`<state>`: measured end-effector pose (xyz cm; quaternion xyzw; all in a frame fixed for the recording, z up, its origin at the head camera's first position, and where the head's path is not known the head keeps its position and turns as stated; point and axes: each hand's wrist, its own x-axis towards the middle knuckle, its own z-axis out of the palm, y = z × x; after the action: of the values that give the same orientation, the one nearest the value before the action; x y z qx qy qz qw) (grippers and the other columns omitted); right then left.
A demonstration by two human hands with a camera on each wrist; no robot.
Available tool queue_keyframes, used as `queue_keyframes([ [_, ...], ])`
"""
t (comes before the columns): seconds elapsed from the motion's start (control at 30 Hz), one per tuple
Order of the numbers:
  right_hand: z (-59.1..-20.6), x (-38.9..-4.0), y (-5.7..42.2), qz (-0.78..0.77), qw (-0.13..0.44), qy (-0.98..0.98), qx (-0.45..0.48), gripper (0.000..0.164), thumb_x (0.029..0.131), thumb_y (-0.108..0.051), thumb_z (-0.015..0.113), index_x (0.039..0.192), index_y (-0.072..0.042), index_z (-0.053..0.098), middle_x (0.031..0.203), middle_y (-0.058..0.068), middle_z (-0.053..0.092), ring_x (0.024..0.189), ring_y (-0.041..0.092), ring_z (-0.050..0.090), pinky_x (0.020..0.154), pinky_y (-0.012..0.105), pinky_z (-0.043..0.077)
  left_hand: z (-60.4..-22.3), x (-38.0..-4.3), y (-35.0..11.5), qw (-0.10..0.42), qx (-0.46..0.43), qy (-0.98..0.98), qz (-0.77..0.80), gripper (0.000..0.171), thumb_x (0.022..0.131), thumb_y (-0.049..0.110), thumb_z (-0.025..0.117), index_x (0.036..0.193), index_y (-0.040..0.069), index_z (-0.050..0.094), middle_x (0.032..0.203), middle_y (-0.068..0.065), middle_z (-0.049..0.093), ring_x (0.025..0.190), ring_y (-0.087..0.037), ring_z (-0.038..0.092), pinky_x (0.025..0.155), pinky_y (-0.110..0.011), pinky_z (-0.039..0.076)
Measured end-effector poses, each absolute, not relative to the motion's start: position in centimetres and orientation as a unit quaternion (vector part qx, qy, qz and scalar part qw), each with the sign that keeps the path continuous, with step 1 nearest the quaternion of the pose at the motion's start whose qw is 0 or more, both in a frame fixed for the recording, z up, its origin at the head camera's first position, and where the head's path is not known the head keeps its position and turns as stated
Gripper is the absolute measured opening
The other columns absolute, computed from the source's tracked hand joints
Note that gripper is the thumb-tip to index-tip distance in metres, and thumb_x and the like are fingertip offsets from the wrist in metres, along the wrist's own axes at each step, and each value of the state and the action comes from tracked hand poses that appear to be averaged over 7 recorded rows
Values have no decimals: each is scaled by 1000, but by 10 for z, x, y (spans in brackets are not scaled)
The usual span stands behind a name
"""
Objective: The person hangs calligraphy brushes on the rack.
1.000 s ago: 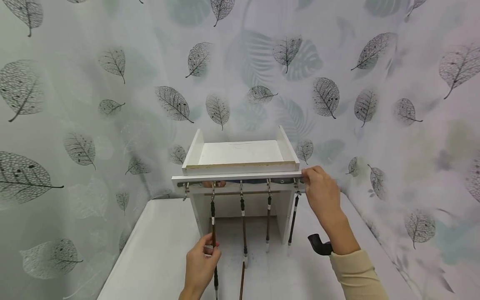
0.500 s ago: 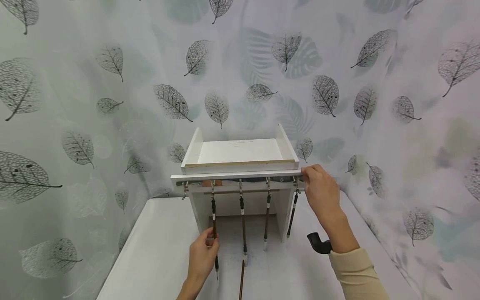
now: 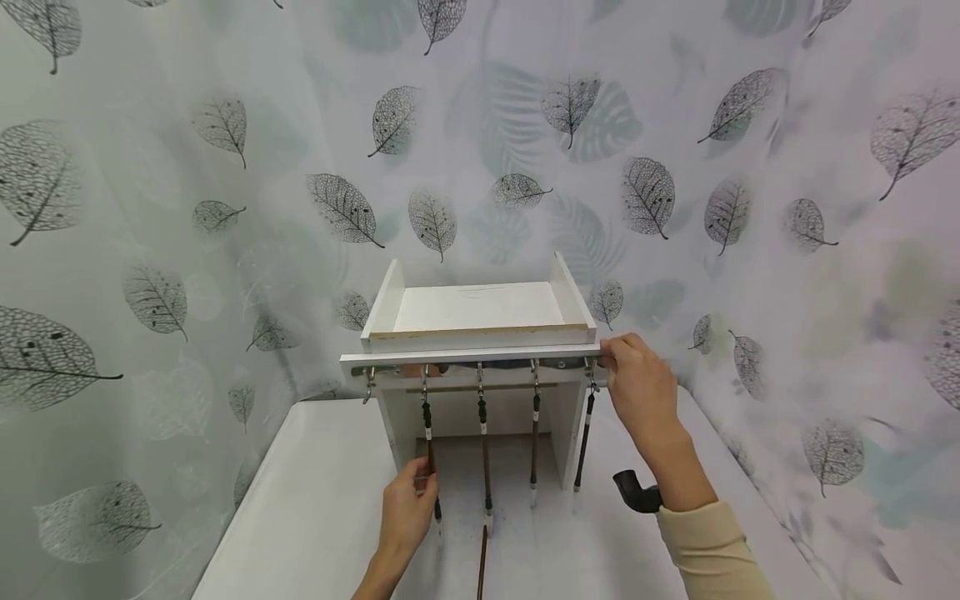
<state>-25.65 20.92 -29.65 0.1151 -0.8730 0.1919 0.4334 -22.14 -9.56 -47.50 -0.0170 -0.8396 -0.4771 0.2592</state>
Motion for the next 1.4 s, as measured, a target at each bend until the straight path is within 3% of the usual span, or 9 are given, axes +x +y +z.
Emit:
queue_keyframes([
  [0.4,-298,-258,210,193,437,-872,112,18,83,-4,67,101,-4,70,99,14,67,80,35,65,53,48,48,-477,-228,-98,271,-24,-842,-466,25,85,7,63,109,1,63,95,-11,69,83,-17,68,65,-18,53],
  [0.67,-299,-257,210,188,436,-873,114,18,83,-2,66,101,-4,70,98,14,67,79,34,66,50,44,47,-479,-227,-100,249,-18,-841,-481,28,84,8,63,112,3,62,107,-12,67,89,-19,68,67,-18,53],
  [0.83,-298,-256,211,189,441,-870,117,18,83,-1,66,100,-3,70,98,14,67,79,34,66,50,44,47,-483,-222,-98,230,0,-851,-472,30,83,10,64,111,2,62,106,-10,67,79,-12,66,61,-19,50],
  [0.97,-298,-256,211,190,445,-867,118,18,83,-1,66,100,-4,70,98,14,67,79,35,66,50,44,47,-495,-213,-92,197,-2,-867,-458,26,83,12,65,108,4,63,101,-9,67,68,-5,58,55,-18,45],
  [1.13,-298,-256,212,191,450,-864,118,18,82,-1,67,99,-4,70,96,13,67,76,33,66,47,42,45,-518,-200,-80,128,1,-895,-428,21,81,16,68,99,6,64,88,-4,61,71,-8,52,59,-24,43],
  [1.4,-298,-256,212,191,445,-867,118,18,82,0,66,100,-3,70,97,14,67,78,34,66,49,43,46,-556,-177,-52,-17,77,-904,-420,31,74,18,76,98,3,63,82,-5,58,69,-16,55,62,-38,54],
])
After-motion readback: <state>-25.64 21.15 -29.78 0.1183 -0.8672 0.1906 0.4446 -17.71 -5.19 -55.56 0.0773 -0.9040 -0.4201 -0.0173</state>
